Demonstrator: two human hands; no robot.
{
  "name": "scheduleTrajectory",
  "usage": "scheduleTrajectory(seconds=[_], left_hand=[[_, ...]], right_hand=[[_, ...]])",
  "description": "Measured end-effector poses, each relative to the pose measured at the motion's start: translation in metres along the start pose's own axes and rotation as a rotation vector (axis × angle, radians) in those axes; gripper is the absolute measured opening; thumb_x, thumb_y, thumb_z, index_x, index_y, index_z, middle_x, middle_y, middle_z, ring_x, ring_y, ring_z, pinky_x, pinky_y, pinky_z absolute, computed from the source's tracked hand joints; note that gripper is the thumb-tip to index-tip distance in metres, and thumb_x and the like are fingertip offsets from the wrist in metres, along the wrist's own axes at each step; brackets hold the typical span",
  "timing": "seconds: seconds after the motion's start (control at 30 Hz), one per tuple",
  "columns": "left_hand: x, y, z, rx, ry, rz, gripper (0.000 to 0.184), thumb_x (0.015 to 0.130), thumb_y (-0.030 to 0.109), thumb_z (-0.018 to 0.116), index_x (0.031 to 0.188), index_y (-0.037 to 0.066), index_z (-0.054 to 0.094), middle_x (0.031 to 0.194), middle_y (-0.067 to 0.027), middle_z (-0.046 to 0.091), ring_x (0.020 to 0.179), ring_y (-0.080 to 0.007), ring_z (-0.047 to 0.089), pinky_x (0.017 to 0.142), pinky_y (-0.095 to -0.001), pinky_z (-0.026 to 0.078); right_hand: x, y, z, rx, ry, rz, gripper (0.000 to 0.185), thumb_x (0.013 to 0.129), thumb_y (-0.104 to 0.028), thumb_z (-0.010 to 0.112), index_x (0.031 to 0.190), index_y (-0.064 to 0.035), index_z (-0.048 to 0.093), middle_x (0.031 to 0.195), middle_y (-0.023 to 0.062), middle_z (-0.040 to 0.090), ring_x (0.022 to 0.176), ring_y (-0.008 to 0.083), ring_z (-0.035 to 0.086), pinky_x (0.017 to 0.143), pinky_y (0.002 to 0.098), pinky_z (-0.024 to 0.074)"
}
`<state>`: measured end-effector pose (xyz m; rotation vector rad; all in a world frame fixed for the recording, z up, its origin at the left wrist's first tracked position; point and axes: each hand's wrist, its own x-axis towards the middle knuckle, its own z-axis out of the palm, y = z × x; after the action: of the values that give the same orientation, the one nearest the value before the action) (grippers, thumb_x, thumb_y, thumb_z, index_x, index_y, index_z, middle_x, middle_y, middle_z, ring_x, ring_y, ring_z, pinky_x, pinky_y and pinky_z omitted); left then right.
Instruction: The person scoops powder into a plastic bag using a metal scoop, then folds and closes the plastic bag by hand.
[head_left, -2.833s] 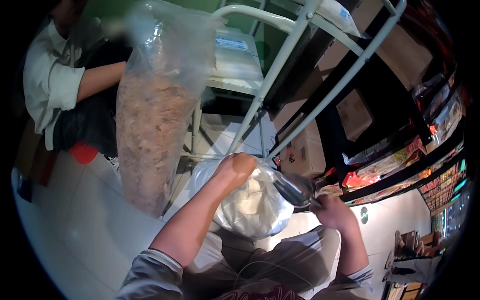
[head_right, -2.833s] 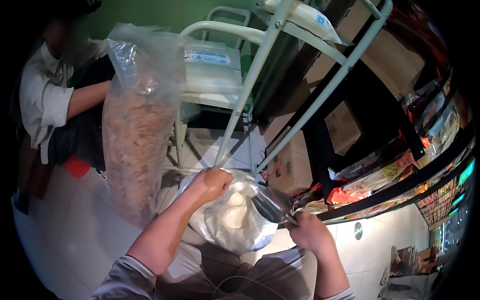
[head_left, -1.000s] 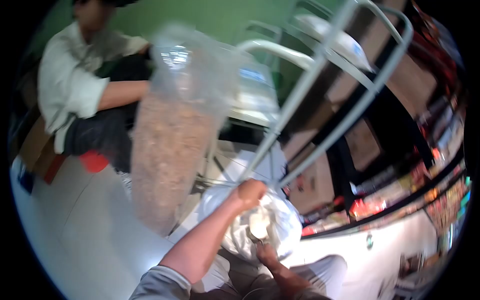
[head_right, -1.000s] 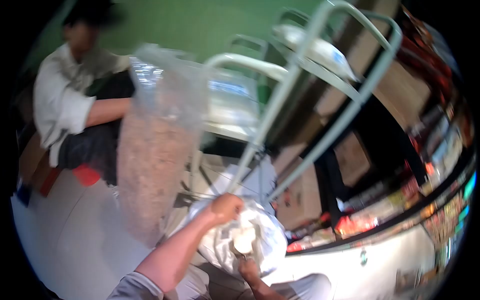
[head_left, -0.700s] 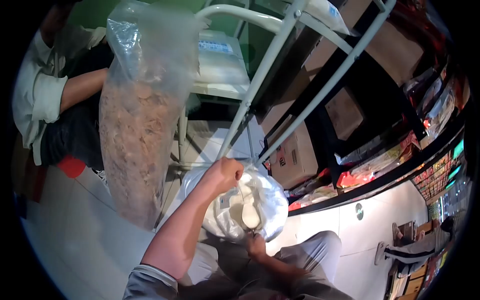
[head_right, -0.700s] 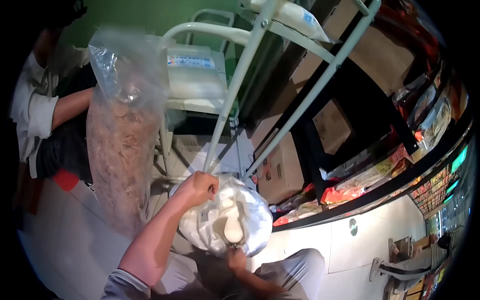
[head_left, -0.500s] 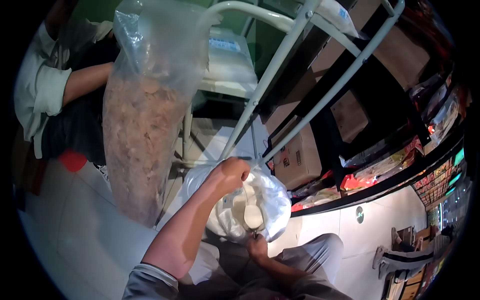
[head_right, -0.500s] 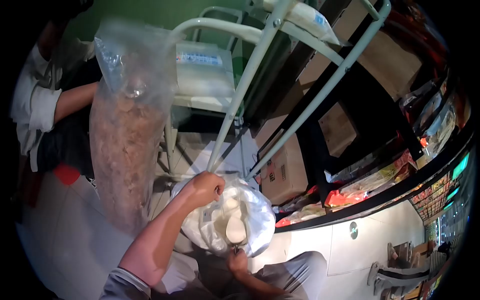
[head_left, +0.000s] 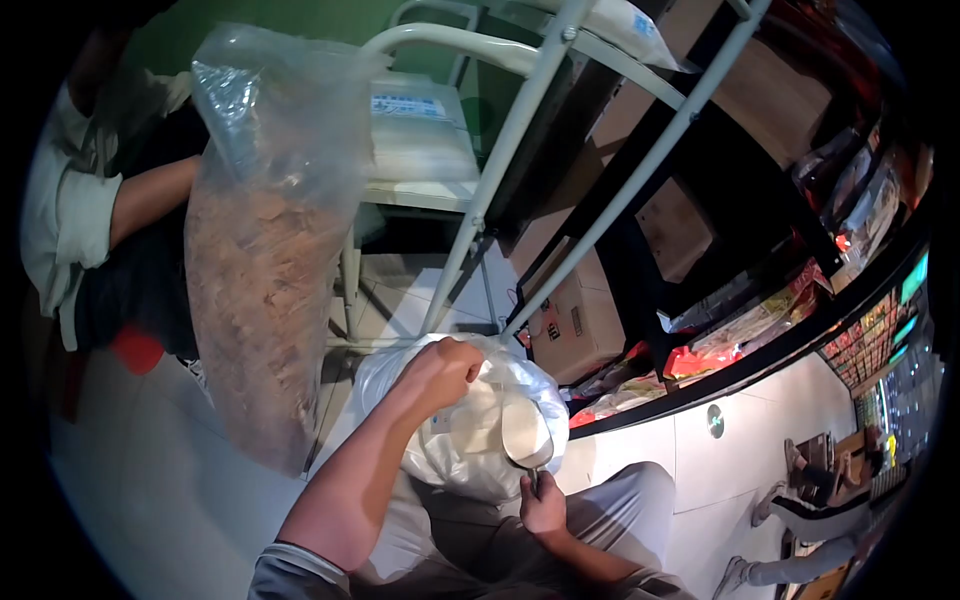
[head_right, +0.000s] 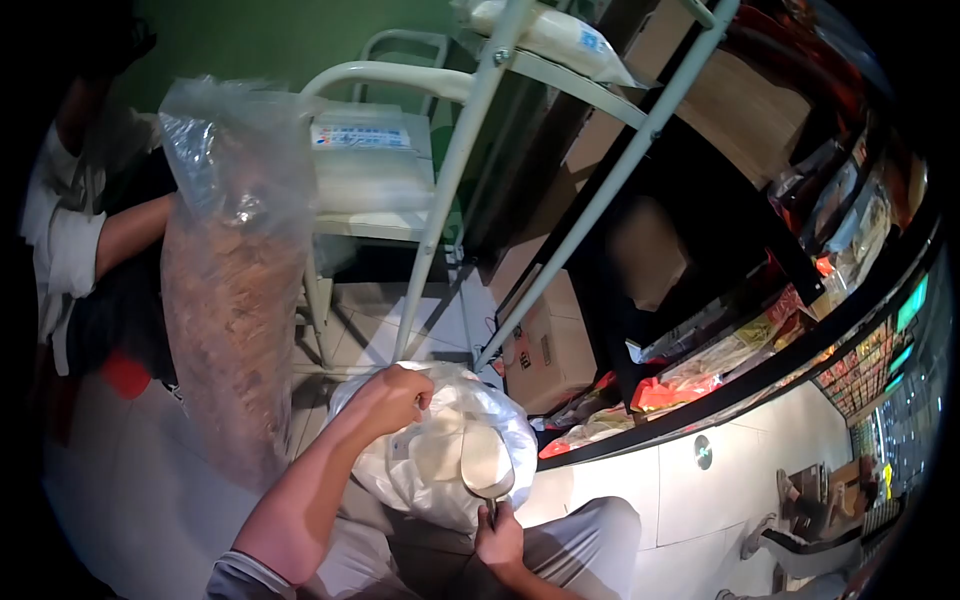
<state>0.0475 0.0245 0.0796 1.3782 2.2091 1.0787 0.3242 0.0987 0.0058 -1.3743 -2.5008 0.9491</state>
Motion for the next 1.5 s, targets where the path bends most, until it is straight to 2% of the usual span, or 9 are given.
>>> scheduleTrajectory(seconds=[0.27,0.37,0.47,0.7,0.87,1.07,1.13,1.33,1.5], left_hand=[[-0.001,-0.001,-0.003,0.039,-0.011,0.014,0.015,0.067,0.0,0.073,0.076,0.002,0.062,0.077,-0.0149,0.065,0.077,-0.0315,0.064,0.068,-0.0396,0.05],[0.0,-0.003,0.005,0.078,-0.052,0.052,0.013,0.067,0.0,0.072,0.076,0.003,0.062,0.079,-0.0148,0.066,0.078,-0.0314,0.065,0.068,-0.0394,0.05],[0.0,0.001,0.008,0.117,-0.052,0.029,0.011,0.068,-0.001,0.07,0.075,0.003,0.063,0.079,-0.0145,0.066,0.078,-0.0318,0.066,0.068,-0.0395,0.05],[-0.002,0.013,0.009,0.088,-0.042,0.075,0.009,0.066,-0.004,0.06,0.072,0.002,0.059,0.075,-0.0182,0.063,0.076,-0.0362,0.063,0.065,-0.042,0.049],[-0.003,0.02,0.01,0.08,-0.015,0.126,0.009,0.064,-0.008,0.054,0.068,0.0,0.054,0.074,-0.0204,0.06,0.076,-0.0397,0.061,0.065,-0.0448,0.047],[-0.002,0.025,0.016,0.066,-0.022,0.166,0.008,0.065,-0.006,0.054,0.068,0.001,0.053,0.073,-0.0201,0.059,0.074,-0.0395,0.059,0.063,-0.0441,0.046],[-0.002,0.025,0.018,0.097,-0.002,0.196,0.008,0.067,0.002,0.061,0.074,0.004,0.057,0.071,-0.018,0.061,0.072,-0.0362,0.062,0.064,-0.0408,0.047],[0.003,0.027,0.018,0.023,-0.105,0.079,0.006,0.07,0.001,0.06,0.075,0.005,0.06,0.072,-0.016,0.063,0.071,-0.0325,0.063,0.066,-0.0388,0.048],[0.0,0.024,0.022,0.063,-0.078,0.129,0.006,0.07,0.0,0.061,0.074,0.004,0.06,0.071,-0.0153,0.063,0.07,-0.031,0.064,0.065,-0.0387,0.048]], right_hand=[[-0.023,-0.013,-0.031,0.022,-0.033,0.074,0.037,0.094,-0.035,0.056,0.104,0.0015,0.056,0.074,0.0261,0.061,0.072,0.0455,0.061,0.064,0.048,0.0462],[-0.023,-0.006,-0.029,0.123,0.05,0.0,0.037,0.094,-0.033,0.058,0.107,0.0014,0.057,0.068,0.0219,0.059,0.062,0.0382,0.06,0.059,0.0439,0.0455],[-0.013,0.006,-0.033,0.306,0.066,0.018,0.029,0.093,-0.026,0.061,0.104,0.0019,0.059,0.061,0.0152,0.056,0.052,0.0215,0.052,0.051,0.0352,0.0408],[0.004,-0.022,-0.076,0.19,-0.043,-0.13,0.024,0.092,-0.022,0.063,0.096,0.0018,0.061,0.057,0.0103,0.053,0.05,0.016,0.046,0.049,0.0332,0.0376],[0.024,-0.017,-0.083,0.208,-0.183,-0.09,0.027,0.09,-0.024,0.065,0.091,0.0036,0.062,0.059,0.0138,0.055,0.052,0.0194,0.048,0.052,0.0355,0.0397],[0.05,-0.064,-0.123,-0.121,-0.286,-0.239,0.031,0.086,-0.029,0.066,0.087,0.002,0.065,0.071,0.0236,0.062,0.069,0.0389,0.062,0.063,0.0431,0.047],[0.06,-0.077,-0.134,-0.195,-0.322,-0.24,0.032,0.085,-0.03,0.066,0.088,0.0019,0.066,0.071,0.0241,0.062,0.07,0.0395,0.062,0.064,0.0437,0.047],[0.077,-0.104,-0.149,-0.519,-0.4,-0.31,0.033,0.081,-0.031,0.062,0.092,0.0003,0.068,0.083,0.0265,0.065,0.085,0.0417,0.065,0.08,0.0476,0.0513],[0.072,-0.125,-0.158,-0.718,-0.373,-0.365,0.026,0.078,-0.023,0.059,0.089,-0.0024,0.068,0.086,0.0239,0.067,0.083,0.0404,0.066,0.079,0.0473,0.0528]])
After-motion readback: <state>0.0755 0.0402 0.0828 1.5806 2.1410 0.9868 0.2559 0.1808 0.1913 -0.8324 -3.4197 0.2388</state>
